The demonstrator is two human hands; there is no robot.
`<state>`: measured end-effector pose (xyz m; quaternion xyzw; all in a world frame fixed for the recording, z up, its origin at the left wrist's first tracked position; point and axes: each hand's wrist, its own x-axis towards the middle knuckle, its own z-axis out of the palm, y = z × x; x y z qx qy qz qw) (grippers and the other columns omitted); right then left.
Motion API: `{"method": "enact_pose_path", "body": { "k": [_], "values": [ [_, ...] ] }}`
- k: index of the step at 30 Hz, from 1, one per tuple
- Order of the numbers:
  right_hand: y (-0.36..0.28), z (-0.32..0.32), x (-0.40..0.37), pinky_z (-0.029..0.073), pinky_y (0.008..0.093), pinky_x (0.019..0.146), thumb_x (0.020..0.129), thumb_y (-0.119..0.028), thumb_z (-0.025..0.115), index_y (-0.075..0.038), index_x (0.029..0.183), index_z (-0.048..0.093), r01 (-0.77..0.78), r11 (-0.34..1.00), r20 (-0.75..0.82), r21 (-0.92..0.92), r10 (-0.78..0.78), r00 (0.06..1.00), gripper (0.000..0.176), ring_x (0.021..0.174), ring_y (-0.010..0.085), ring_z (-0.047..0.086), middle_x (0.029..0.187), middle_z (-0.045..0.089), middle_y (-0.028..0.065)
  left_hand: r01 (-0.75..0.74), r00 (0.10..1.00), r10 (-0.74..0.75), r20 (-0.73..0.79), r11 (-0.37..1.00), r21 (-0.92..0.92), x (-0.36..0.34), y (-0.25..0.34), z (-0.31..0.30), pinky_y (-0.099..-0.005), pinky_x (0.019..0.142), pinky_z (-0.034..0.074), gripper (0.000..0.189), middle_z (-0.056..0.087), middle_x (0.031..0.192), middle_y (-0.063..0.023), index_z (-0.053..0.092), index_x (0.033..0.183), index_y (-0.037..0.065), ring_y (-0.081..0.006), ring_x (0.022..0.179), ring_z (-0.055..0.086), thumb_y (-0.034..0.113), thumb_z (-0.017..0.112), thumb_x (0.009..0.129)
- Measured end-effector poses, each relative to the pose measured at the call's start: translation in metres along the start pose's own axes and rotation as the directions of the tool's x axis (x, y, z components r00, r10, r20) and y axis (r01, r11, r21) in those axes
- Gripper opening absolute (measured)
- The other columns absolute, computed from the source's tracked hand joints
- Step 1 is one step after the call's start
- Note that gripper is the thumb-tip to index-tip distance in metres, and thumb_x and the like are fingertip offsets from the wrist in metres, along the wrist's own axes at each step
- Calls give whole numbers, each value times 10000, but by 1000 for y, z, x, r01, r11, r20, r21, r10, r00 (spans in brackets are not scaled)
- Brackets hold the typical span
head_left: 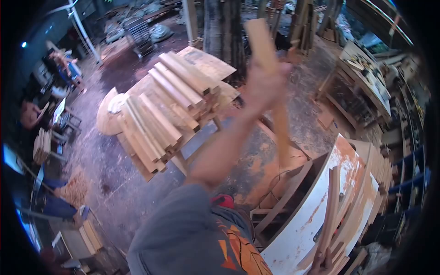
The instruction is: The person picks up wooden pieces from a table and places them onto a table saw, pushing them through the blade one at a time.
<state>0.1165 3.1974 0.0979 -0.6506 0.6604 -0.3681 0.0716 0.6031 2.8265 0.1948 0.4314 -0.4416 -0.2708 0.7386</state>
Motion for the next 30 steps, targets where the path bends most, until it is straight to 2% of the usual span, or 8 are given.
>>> {"method": "enact_pose_path", "body": {
  "k": [4, 7, 11, 13, 16, 19, 24, 30],
  "values": [
    [-16, 31, 11, 266, 239, 382, 966, -408, 661, 6, 1238, 683, -15, 997, 70, 82, 9, 998, 495, 456, 54, 386, 581, 548, -19, 266, 873, -169, -457, 951, 156, 12, 45, -207, -400, 456, 598, 332, 583, 938, -138, 444, 1217, 79, -264, 785, 705, 323, 552, 1019],
    [3, 71, 17, 300, 261, 396, 964, -341, 675, 5, 1237, 686, -22, 987, 120, 159, 3, 993, 441, 474, 75, 423, 596, 575, 10, 408, 875, -199, -442, 794, 451, 37, -24, -411, -484, 777, 596, 678, 620, 1165, -263, 320, 1397, -67, -381, 959, 694, 312, 638, 933],
    [-58, 107, 67, 356, 257, 433, 952, -276, 689, 47, 1226, 677, 169, 980, 229, 103, -188, 955, 423, 499, 121, 474, 665, 627, 39, 736, 669, -218, -711, 330, 591, 28, -63, -466, -463, 1024, 469, 698, 449, 1424, -343, 299, 1444, -113, -473, 1194, 566, 256, 581, 923],
    [-99, 116, 81, 509, 278, 656, 922, -74, 661, 132, 1161, 634, -129, 971, 402, 203, 38, 915, 316, 738, 161, 637, 882, 693, 145, 797, 603, -196, -773, 191, 573, 28, -84, -468, -478, 1096, 414, 664, 389, 1474, -360, 321, 1449, -104, -490, 1304, 485, 235, 560, 930],
    [-98, 145, 78, 482, 263, 608, 903, -67, 686, 127, 1159, 640, -67, 965, 347, 254, -27, 937, 325, 674, 131, 593, 837, 672, 119, 294, 905, -150, -398, -457, 839, 17, -80, -435, -669, 1183, 68, 746, 226, 1586, -317, 251, 1516, -86, -472, 1498, 145, 149, 573, 885],
    [-117, 150, 74, 502, 265, 667, 884, -61, 697, 128, 1143, 651, -160, 962, 396, 222, 61, 916, 324, 737, 135, 612, 857, 683, 141, -83, 786, -488, -380, -692, 717, 29, -64, -402, -686, 1172, 74, 748, 226, 1598, -292, 295, 1523, -42, -450, 1501, 163, 156, 585, 863],
    [-128, 176, 60, 526, 300, 760, 904, -131, 679, 139, 1190, 628, -242, 934, 308, 264, 156, 938, 396, 819, 183, 649, 910, 696, 155, 233, 755, -538, -375, -315, 920, 76, -116, -459, -537, 1085, 398, 538, 584, 1293, -325, 518, 1256, -55, -441, 1235, 569, 236, 672, 831],
    [-145, 191, 63, 538, 343, 792, 912, -209, 677, 151, 1215, 610, -365, 892, 268, 267, 295, 917, 475, 902, 224, 686, 1000, 717, 204, 366, 779, -465, -421, -207, 907, 119, -159, -549, -469, 995, 487, 491, 647, 1180, -319, 616, 1159, -95, -452, 1124, 625, 317, 547, 903]
  ]
}}
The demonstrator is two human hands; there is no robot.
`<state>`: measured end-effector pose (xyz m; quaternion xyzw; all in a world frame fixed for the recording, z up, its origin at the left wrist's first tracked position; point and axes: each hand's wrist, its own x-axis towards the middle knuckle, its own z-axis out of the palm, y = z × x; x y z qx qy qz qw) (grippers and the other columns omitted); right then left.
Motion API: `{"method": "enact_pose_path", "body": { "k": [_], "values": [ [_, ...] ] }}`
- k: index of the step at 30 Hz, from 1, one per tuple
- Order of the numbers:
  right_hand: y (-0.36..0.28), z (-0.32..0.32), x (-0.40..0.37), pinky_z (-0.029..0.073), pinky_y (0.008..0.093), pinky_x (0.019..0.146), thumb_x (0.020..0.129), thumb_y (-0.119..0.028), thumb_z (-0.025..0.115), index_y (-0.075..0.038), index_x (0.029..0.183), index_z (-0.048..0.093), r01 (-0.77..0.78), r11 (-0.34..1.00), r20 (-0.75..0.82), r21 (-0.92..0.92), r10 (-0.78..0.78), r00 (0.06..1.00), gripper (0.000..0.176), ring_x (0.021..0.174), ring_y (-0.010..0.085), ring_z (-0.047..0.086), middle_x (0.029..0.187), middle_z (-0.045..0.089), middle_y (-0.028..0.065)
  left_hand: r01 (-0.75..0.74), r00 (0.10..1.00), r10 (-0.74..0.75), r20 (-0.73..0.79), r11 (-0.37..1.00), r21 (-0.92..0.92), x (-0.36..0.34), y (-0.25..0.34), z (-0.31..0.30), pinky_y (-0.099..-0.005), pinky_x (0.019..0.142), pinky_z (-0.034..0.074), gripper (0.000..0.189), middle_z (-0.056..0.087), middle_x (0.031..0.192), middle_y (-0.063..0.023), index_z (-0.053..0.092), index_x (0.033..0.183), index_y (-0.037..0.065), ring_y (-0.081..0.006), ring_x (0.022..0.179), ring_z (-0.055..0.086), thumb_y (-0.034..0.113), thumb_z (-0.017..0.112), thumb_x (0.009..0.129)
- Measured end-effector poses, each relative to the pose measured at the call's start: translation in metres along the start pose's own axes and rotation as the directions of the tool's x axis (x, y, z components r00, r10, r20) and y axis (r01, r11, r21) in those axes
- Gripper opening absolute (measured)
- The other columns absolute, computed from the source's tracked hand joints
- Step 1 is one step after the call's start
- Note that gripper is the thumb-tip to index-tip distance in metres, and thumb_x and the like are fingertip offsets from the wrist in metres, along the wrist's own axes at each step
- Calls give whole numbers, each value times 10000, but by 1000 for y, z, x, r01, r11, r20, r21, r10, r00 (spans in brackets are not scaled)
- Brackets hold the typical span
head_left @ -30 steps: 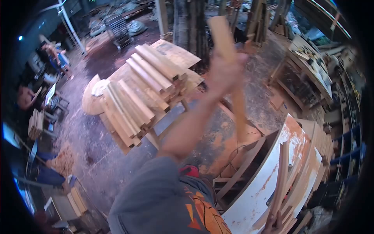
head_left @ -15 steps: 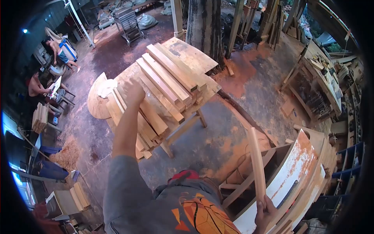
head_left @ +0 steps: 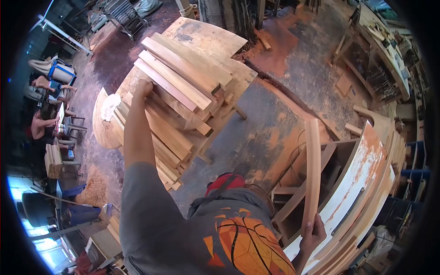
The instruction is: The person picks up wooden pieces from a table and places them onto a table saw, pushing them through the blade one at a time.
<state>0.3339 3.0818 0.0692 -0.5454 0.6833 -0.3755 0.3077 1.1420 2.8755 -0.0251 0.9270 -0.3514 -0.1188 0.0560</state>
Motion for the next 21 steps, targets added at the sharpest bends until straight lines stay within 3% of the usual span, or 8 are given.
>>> {"method": "enact_pose_path", "body": {
  "k": [3, 4, 5, 8, 13, 17, 20, 21],
  "values": [
    [-3, 11, -2, 537, 344, 822, 911, -193, 672, 154, 1232, 599, -71, 993, 21, 92, 69, 997, 478, 929, 231, 679, 1028, 714, 206, -7, 995, -1, -99, 997, -82, 5, 6, -3, -452, 1003, 472, 487, 636, 1168, -347, 657, 1079, -107, -445, 1170, 601, 329, 526, 906],
    [1, 15, -4, 537, 344, 822, 911, -193, 672, 154, 1232, 599, -72, 993, 12, 96, 72, 997, 478, 929, 231, 679, 1028, 714, 206, -83, 995, 71, -65, 974, -210, 52, -32, 25, -462, 837, 543, 482, 690, 1013, -313, 676, 1029, -95, -415, 982, 687, 343, 510, 914],
    [6, 17, -7, 536, 344, 837, 910, -172, 668, 156, 1236, 594, -79, 991, 15, 103, 78, 997, 468, 938, 237, 678, 1034, 712, 206, -92, 995, 80, -67, 973, -211, 40, -18, 12, -462, 837, 543, 482, 690, 1013, -313, 676, 1029, -95, -415, 982, 687, 343, 510, 914],
    [-2, 20, -5, 527, 343, 875, 909, -133, 658, 159, 1236, 591, -108, 983, 44, 150, 103, 994, 444, 975, 247, 671, 1064, 702, 216, 103, 970, -33, 241, 954, -282, 18, -6, -13, -374, 450, 486, 323, 661, 728, -138, 706, 923, -40, -214, 555, 621, 270, 633, 869],
    [20, 23, -1, 504, 349, 954, 921, -93, 668, 134, 1320, 536, -77, 994, 92, 79, 69, 993, 478, 1068, 245, 659, 1165, 679, 217, 75, 956, 13, 294, 954, -289, -47, 41, -38, -353, 476, 528, 311, 668, 754, -119, 700, 943, -23, -235, 601, 654, 272, 704, 846],
    [-6, 42, 15, 506, 343, 944, 915, -86, 676, 114, 1353, 512, -148, 943, 151, 298, 106, 983, 509, 1075, 231, 659, 1170, 683, 208, 240, 910, -150, 387, 951, -195, -76, 60, -44, -413, 517, 594, 504, 692, 886, -176, 694, 1019, -68, -301, 707, 707, 394, 758, 827],
    [0, 49, 17, 509, 330, 931, 914, -90, 682, 108, 1355, 516, -196, 921, 147, 337, 154, 977, 511, 1066, 223, 662, 1167, 686, 201, -166, 977, 145, 158, 978, 126, -36, 26, 8, -416, 440, 576, 389, 702, 861, -222, 672, 884, -107, -312, 684, 734, 269, 752, 829],
    [3, 49, 19, 507, 335, 939, 916, -103, 686, 134, 1360, 490, -185, 923, 165, 336, 136, 977, 540, 1090, 244, 648, 1210, 656, 220, -173, 976, 153, 156, 977, 125, -47, 37, 1, -416, 440, 576, 389, 702, 861, -222, 672, 884, -107, -312, 684, 734, 269, 752, 829]
  ]
}}
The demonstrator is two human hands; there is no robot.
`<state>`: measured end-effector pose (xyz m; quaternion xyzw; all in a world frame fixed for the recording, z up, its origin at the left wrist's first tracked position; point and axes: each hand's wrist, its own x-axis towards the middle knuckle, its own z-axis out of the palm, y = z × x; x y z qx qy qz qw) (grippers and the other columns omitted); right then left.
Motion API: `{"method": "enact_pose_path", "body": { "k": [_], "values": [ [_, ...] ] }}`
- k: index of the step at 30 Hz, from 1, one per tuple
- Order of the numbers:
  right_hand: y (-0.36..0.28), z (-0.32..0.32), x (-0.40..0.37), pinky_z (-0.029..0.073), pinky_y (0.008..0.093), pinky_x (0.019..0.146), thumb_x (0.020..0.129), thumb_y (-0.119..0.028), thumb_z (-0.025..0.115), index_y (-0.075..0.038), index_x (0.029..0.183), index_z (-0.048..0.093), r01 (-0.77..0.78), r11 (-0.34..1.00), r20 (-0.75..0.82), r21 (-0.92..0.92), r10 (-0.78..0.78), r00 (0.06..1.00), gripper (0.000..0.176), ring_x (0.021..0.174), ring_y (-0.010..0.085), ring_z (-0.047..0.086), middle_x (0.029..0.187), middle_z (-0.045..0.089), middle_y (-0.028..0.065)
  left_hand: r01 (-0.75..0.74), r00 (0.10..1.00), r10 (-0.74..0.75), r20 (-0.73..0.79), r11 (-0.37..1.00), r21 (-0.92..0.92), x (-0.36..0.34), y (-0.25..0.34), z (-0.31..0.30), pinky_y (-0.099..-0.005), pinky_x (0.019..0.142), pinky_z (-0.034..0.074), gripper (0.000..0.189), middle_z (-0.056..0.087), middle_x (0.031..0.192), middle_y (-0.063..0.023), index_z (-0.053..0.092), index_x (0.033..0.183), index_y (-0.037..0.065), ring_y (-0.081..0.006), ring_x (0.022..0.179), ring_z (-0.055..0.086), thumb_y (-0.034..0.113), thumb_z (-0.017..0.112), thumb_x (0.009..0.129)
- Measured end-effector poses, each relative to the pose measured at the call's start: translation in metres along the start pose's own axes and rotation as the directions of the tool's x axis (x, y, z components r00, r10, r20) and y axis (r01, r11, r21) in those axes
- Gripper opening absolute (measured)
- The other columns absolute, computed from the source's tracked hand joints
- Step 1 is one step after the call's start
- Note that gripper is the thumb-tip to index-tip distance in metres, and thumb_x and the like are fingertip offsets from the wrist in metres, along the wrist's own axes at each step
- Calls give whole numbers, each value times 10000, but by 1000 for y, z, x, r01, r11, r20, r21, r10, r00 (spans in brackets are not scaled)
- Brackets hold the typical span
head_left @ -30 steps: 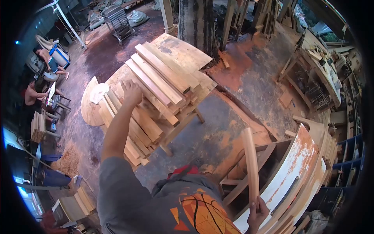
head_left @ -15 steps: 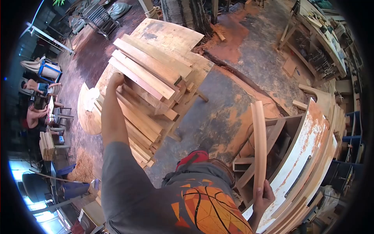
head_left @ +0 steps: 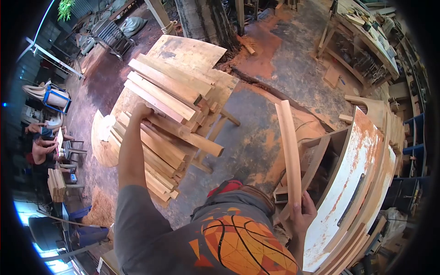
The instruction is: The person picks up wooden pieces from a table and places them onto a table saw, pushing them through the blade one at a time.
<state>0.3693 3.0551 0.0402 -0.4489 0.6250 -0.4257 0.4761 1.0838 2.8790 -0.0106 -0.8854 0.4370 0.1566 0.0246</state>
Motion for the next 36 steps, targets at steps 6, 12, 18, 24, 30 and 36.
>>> {"method": "enact_pose_path", "body": {
  "k": [6, 12, 18, 24, 30, 36],
  "values": [
    [9, -12, -9, 517, 320, 903, 898, -134, 723, 122, 1396, 456, 45, 993, -22, 108, -43, 999, 620, 1039, 228, 663, 1167, 672, 202, 66, 995, -101, -4, 674, -736, -117, 31, -81, -259, 461, 569, 401, 682, 758, -144, 681, 925, -108, -194, 538, 661, 279, 740, 838],
    [13, -23, -44, 530, 274, 823, 769, -336, 866, 56, 1451, 425, 24, 948, -122, 317, 16, 992, 902, 939, 155, 661, 1102, 691, 127, -445, 886, 134, -443, 510, -736, -260, 74, -137, -311, 953, 508, 700, 674, 1210, -215, 372, 1462, -101, -224, 1056, 661, 130, 717, 899],
    [-4, -26, -69, 489, 323, 953, 704, -173, 907, 6, 1392, 445, 82, 990, 4, 115, -84, 996, 848, 1101, 161, 582, 1228, 606, 87, -650, 709, 408, -576, 62, -757, -304, 152, -137, -424, 1084, 428, 614, 635, 1229, -197, 480, 1373, -111, -293, 1198, 596, 235, 706, 919],
    [14, -106, -183, 531, 297, 887, 802, -58, 818, -12, 1325, 427, 244, 964, -602, 108, -133, 788, 654, 992, 112, 578, 1112, 585, 64, -157, 656, 715, -241, -183, -971, -383, 327, -10, -416, 975, 483, 518, 650, 1106, -147, 552, 1282, -25, -263, 1052, 632, 344, 631, 927],
    [83, -202, -342, 604, 314, 739, 820, -9, 751, -2, 1296, 425, 271, 936, -909, 224, 101, 405, 577, 931, 150, 640, 1094, 587, 92, 20, 390, 894, 220, 230, -973, -579, 452, 144, -332, 755, 597, 502, 666, 993, -176, 613, 1129, -121, -243, 872, 687, 324, 714, 919],
    [165, -240, -438, 629, 386, 745, 828, -78, 746, -13, 1356, 418, 400, 877, -964, 266, 237, 121, 625, 982, 225, 655, 1177, 586, 124, -59, 85, 921, 379, 384, -921, -719, 520, 243, -295, 728, 602, 515, 674, 956, -134, 624, 1129, -104, -171, 820, 688, 341, 748, 902]
  ]
}}
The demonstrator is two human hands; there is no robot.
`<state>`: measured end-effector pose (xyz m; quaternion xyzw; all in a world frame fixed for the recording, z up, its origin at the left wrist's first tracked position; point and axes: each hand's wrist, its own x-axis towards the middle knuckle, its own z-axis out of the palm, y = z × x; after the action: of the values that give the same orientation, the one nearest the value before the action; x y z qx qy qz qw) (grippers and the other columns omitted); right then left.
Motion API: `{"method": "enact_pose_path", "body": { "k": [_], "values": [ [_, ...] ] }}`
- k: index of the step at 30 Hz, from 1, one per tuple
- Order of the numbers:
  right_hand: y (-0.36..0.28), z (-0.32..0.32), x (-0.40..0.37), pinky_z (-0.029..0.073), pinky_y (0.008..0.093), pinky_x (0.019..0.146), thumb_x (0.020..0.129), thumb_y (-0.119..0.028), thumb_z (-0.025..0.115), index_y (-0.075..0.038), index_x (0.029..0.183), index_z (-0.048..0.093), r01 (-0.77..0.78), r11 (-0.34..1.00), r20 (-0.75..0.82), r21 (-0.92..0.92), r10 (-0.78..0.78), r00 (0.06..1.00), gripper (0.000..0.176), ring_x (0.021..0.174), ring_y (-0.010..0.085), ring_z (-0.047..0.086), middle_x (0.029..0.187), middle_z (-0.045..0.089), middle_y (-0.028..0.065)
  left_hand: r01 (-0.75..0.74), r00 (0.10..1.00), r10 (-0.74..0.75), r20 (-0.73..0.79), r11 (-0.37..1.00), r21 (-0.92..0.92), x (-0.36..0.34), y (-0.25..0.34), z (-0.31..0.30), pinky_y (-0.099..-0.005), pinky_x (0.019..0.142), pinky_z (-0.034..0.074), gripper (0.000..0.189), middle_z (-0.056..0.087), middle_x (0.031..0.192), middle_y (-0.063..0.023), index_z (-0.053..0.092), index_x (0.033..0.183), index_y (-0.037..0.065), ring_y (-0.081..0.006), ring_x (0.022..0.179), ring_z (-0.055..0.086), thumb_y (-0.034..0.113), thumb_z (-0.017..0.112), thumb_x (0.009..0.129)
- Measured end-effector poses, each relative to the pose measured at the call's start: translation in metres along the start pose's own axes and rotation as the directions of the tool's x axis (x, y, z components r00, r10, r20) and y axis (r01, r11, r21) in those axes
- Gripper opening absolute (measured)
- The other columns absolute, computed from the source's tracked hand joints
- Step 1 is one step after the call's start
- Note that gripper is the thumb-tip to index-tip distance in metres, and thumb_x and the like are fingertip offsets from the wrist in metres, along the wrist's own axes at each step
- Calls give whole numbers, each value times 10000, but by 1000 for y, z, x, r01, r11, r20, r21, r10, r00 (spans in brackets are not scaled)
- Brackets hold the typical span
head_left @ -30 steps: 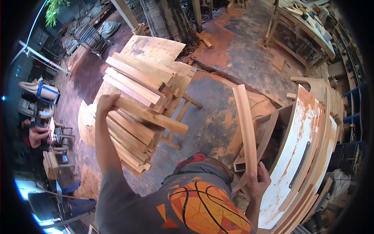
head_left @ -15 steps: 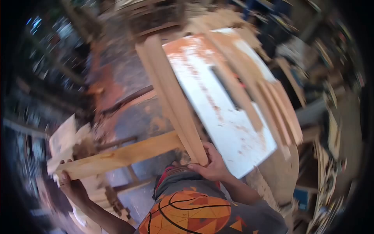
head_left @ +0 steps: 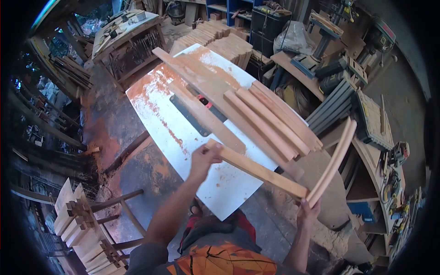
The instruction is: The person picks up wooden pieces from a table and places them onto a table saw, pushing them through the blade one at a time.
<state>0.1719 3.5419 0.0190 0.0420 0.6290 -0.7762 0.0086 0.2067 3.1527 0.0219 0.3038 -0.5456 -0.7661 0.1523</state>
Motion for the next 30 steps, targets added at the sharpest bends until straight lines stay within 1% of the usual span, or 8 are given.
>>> {"method": "enact_pose_path", "body": {
  "k": [8, 12, 13, 15, 16, 18, 21, 30],
  "values": [
    [18, -62, -22, 549, 280, 736, 787, -81, 756, 2, 1408, 384, -87, 993, -194, -78, 71, 978, 728, 908, 187, 616, 1171, 595, 177, 28, 989, -40, -144, 996, -81, -43, -45, 52, -317, 915, 538, 569, 633, 1137, -111, 479, 1342, -81, -172, 1061, 625, 160, 752, 905],
    [34, -54, -13, 510, 253, 748, 783, -97, 767, 0, 1416, 384, -177, 977, -224, -121, 146, 963, 746, 923, 180, 609, 1183, 592, 182, -120, 993, 120, 14, 993, -20, -31, -62, 77, -366, 1043, 477, 611, 483, 1374, -117, 367, 1447, -14, -219, 1273, 515, 12, 679, 923],
    [43, -48, -9, 512, 260, 719, 789, -94, 773, 6, 1403, 397, -99, 991, -262, -95, 71, 962, 726, 890, 173, 613, 1168, 602, 175, -112, 990, 102, 98, 989, 99, -23, -68, 81, -434, 1088, 416, 834, 346, 1521, -120, 195, 1546, 12, -248, 1373, 408, 117, 717, 904],
    [47, -39, 3, 516, 265, 709, 794, -85, 772, 9, 1390, 407, -166, 983, -263, -77, 140, 955, 705, 889, 176, 618, 1159, 608, 170, -404, 913, 362, 190, 730, 551, -5, -71, 94, -530, 1124, 336, 902, 305, 1531, -228, 185, 1539, -17, -376, 1413, 341, 206, 756, 877],
    [47, -33, 10, 519, 270, 698, 799, -77, 771, 12, 1377, 417, -210, 976, -271, -53, 188, 944, 684, 889, 180, 623, 1150, 615, 165, -396, 916, 359, 180, 734, 552, 5, -74, 101, -530, 1124, 336, 902, 305, 1531, -228, 185, 1539, -17, -376, 1413, 341, 206, 756, 877],
    [39, -12, 25, 521, 298, 668, 829, -16, 699, 36, 1312, 444, -249, 960, -305, -130, 200, 931, 548, 872, 192, 622, 1081, 599, 125, -424, 878, 389, 280, 357, 833, 17, -82, 113, -601, 1137, 252, 958, 230, 1512, -368, 213, 1506, -85, -526, 1423, 231, 369, 757, 861],
    [35, 21, 37, 529, 283, 640, 819, -1, 714, 38, 1232, 484, -139, 984, -370, -114, 88, 925, 475, 824, 172, 620, 1030, 600, 115, -435, 883, 324, 341, 286, 854, 21, -82, 117, -641, 1139, 190, 1007, 184, 1471, -465, 248, 1463, -152, -623, 1388, 186, 533, 685, 869],
    [90, 53, 33, 518, 300, 757, 865, -46, 735, 52, 1212, 502, -21, 848, -348, -529, -194, 917, 430, 907, 180, 616, 1059, 617, 143, -383, 920, 159, 360, 156, 910, 44, -61, 106, -662, 1165, 66, 1197, 68, 1520, -481, 211, 1452, -223, -578, 1463, 31, 698, 631, 812]
  ]
}}
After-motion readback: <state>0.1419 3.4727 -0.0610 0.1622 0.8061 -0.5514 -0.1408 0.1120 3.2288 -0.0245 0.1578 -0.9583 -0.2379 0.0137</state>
